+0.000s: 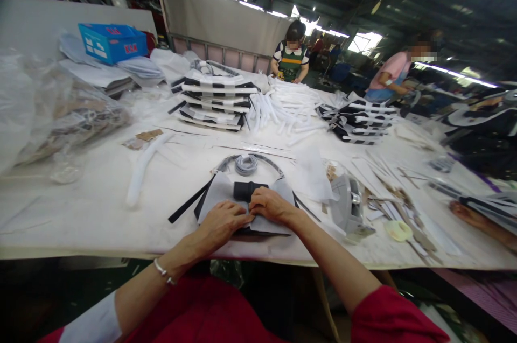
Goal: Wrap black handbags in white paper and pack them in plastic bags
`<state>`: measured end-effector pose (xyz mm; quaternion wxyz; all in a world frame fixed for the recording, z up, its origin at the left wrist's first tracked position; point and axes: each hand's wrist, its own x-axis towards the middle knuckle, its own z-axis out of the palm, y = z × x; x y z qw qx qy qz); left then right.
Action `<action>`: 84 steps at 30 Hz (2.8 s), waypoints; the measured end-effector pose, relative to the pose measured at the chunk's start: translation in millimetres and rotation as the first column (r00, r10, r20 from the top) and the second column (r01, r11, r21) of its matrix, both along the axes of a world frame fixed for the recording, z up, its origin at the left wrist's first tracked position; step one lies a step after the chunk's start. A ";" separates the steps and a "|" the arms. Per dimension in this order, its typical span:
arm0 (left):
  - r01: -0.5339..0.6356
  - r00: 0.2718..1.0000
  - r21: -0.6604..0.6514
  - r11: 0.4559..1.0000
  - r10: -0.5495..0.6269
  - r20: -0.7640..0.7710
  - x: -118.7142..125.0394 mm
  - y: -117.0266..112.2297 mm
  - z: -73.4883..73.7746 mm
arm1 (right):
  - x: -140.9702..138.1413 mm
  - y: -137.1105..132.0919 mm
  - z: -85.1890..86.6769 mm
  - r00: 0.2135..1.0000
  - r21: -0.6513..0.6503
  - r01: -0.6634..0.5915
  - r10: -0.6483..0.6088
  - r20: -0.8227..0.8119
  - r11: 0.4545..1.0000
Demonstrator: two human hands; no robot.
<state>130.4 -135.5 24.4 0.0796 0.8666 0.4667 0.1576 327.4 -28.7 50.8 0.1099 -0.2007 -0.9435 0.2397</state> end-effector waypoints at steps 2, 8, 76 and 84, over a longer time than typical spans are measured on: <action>0.008 1.000 -0.011 1.000 -0.007 0.015 -0.8 1.0 0.1 | -2.8 1.2 0.6 0.999 0.026 -0.030 0.029 0.022 0.999; 0.017 0.998 -0.026 1.000 -0.016 0.062 -5.8 2.2 -2.2 | -7.6 -0.7 7.3 0.973 0.083 -0.129 0.110 0.203 0.988; -0.234 0.949 -0.019 0.972 0.224 -0.222 -47.2 82.2 19.5 | 27.9 -54.2 -20.9 0.814 0.224 0.563 -0.581 0.020 0.796; -0.108 0.977 -0.077 0.991 0.092 -0.192 -32.4 58.8 57.3 | 33.7 -54.8 -28.5 0.830 0.124 0.557 -0.556 -0.051 0.821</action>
